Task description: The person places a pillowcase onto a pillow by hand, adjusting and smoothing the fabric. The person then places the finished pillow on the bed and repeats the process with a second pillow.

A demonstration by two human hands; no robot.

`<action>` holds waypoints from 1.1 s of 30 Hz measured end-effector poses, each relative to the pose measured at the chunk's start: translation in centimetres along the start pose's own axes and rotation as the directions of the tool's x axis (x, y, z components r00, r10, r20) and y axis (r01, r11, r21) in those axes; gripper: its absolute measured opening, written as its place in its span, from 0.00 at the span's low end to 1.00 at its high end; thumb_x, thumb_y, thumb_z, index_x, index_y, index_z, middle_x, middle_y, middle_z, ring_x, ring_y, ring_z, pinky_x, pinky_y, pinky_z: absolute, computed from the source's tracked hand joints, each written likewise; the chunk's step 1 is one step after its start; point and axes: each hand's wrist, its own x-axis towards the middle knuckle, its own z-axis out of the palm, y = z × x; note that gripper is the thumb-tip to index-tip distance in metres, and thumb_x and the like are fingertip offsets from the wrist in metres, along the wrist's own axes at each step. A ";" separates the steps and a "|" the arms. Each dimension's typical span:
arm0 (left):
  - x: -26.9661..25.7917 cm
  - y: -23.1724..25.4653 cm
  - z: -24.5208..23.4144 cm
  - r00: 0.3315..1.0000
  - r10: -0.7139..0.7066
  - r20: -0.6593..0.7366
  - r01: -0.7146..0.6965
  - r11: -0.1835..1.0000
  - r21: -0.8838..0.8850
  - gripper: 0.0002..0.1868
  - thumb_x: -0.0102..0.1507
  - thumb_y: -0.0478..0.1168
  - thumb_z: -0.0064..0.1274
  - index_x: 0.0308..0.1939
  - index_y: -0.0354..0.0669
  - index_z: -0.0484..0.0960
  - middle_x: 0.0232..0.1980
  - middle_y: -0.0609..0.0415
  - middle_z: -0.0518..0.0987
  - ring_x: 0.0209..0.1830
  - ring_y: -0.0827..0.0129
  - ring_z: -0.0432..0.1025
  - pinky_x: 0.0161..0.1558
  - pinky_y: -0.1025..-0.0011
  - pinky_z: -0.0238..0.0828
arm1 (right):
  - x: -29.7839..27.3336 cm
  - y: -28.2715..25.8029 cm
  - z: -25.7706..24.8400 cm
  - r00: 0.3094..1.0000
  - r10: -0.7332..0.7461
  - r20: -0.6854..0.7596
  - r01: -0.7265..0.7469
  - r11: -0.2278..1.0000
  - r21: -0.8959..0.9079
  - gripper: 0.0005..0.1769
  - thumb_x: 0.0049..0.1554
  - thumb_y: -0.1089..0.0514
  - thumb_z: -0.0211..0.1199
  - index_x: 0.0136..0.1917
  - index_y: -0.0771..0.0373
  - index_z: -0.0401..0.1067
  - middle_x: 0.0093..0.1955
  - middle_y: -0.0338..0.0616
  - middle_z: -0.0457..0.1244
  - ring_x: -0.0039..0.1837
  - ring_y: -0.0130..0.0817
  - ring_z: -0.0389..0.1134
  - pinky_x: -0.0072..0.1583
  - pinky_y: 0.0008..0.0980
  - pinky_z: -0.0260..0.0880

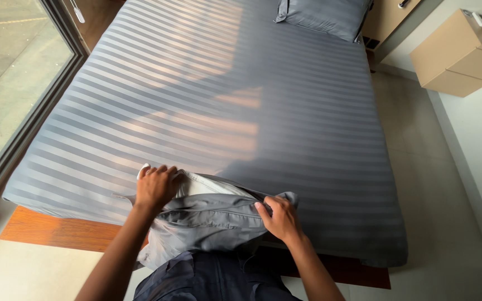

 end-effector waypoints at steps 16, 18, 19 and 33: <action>1.6 5.2 2.1 0.948 0.270 0.170 -0.214 0.933 -0.288 0.18 0.70 0.50 0.40 0.51 0.42 0.76 0.36 0.42 0.83 0.32 0.47 0.79 0.37 0.52 0.75 | -8.9 -1.6 3.8 0.969 -0.242 0.043 0.235 0.963 0.134 0.13 0.50 0.53 0.71 0.34 0.63 0.73 0.36 0.48 0.67 0.43 0.48 0.69 0.47 0.43 0.66; 1.8 3.8 2.4 0.974 0.185 0.134 -0.139 0.946 -0.293 0.18 0.72 0.51 0.38 0.48 0.42 0.77 0.34 0.42 0.83 0.33 0.45 0.78 0.39 0.52 0.75 | -11.2 -0.1 6.7 0.975 -0.070 0.209 0.038 0.987 0.154 0.12 0.54 0.53 0.68 0.38 0.64 0.75 0.41 0.50 0.68 0.47 0.51 0.71 0.50 0.45 0.67; 1.6 4.0 2.8 0.969 0.226 0.099 -0.191 0.940 -0.283 0.18 0.72 0.51 0.39 0.47 0.41 0.77 0.34 0.41 0.83 0.33 0.45 0.78 0.39 0.52 0.74 | -11.2 0.7 8.2 0.937 0.110 0.330 -0.168 0.974 0.153 0.12 0.56 0.53 0.67 0.39 0.65 0.76 0.42 0.52 0.67 0.48 0.54 0.70 0.51 0.46 0.67; -1.1 2.4 5.9 0.972 0.229 -0.059 -0.221 0.791 -0.571 0.09 0.64 0.41 0.49 0.42 0.41 0.79 0.38 0.38 0.82 0.40 0.42 0.76 0.41 0.51 0.71 | 1.3 -9.8 11.5 0.978 -0.141 0.153 0.163 0.977 -0.138 0.49 0.41 0.38 0.78 0.64 0.74 0.67 0.51 0.56 0.68 0.54 0.53 0.70 0.63 0.59 0.59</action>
